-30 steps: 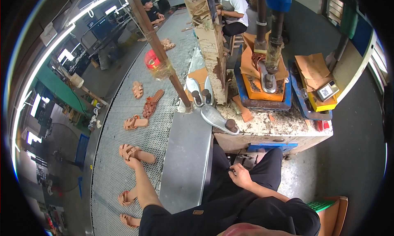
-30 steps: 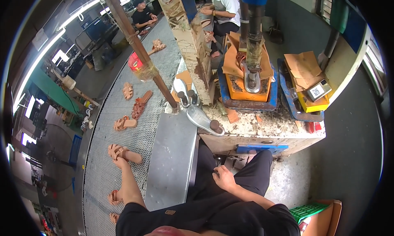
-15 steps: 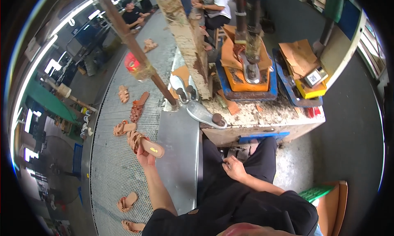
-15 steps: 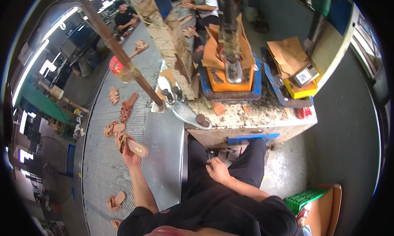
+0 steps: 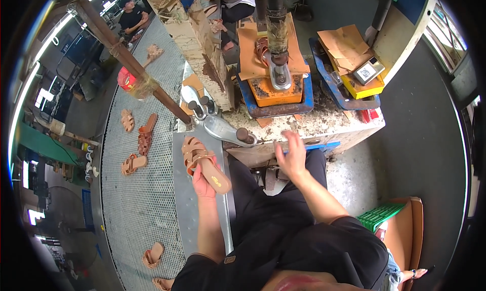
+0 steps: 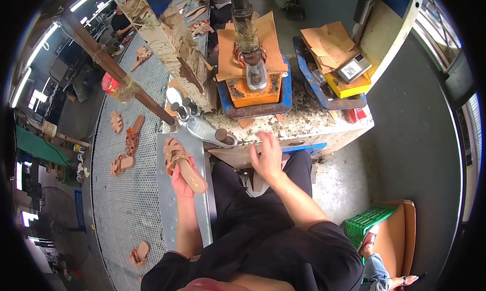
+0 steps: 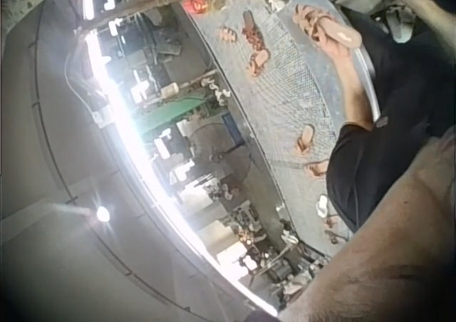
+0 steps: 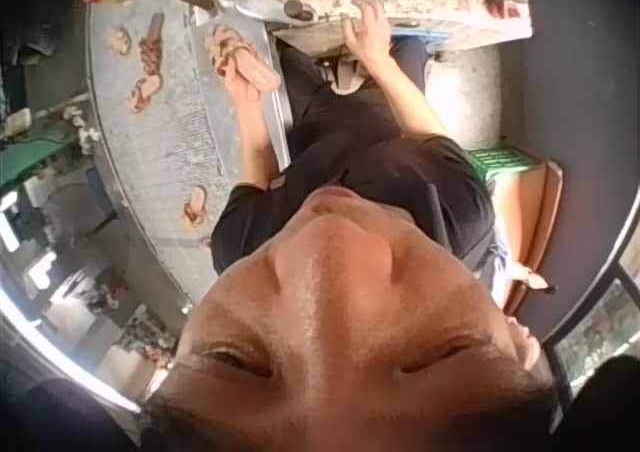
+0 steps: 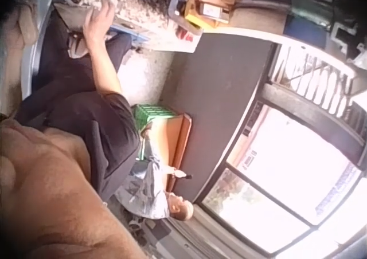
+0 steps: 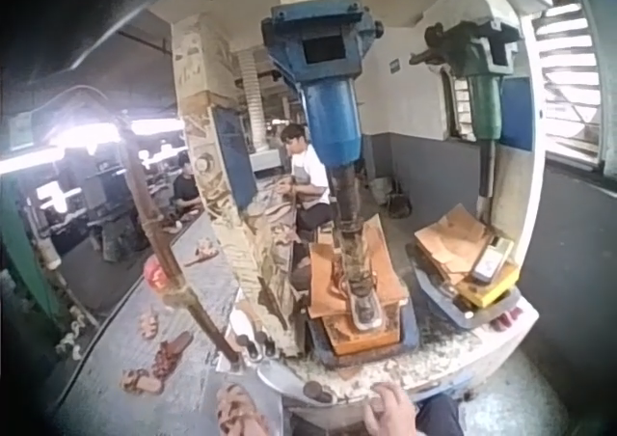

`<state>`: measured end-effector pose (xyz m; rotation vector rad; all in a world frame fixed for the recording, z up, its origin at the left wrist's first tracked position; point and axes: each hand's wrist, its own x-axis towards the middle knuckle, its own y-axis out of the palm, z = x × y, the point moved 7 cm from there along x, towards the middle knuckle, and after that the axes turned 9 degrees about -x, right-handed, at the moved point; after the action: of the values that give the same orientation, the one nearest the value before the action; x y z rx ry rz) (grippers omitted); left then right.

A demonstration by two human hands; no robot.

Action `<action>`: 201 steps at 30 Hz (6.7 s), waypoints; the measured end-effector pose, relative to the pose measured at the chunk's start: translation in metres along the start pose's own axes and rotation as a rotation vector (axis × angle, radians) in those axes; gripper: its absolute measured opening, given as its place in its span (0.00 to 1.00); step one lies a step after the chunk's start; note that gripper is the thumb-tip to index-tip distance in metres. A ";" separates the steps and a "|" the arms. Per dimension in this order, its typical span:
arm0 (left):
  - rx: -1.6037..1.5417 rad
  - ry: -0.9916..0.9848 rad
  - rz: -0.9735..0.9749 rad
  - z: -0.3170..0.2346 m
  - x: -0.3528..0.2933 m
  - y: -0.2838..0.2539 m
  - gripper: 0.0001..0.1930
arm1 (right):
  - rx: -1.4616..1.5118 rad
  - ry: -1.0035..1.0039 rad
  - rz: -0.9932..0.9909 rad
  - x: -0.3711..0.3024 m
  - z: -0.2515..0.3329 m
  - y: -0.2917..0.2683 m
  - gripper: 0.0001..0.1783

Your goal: Assemble and press soles onto sandal uppers using a mechanical press.

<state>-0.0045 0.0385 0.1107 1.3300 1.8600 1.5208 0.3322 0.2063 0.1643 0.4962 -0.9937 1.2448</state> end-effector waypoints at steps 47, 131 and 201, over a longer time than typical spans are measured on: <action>0.233 0.529 0.049 -0.132 -0.168 0.032 0.40 | 0.669 -0.087 0.750 -0.173 0.207 0.040 0.37; 1.089 0.579 -0.677 -0.258 -0.110 -0.105 0.21 | -0.193 -0.190 -0.082 -0.002 0.059 0.026 0.38; 1.132 0.799 -0.572 -0.329 -0.054 -0.053 0.22 | 0.272 0.170 0.509 -0.114 0.017 0.036 0.14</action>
<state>-0.2567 -0.1808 0.1580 0.2854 3.4748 0.6408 0.2922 0.1410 0.0712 0.3457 -0.8331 1.8626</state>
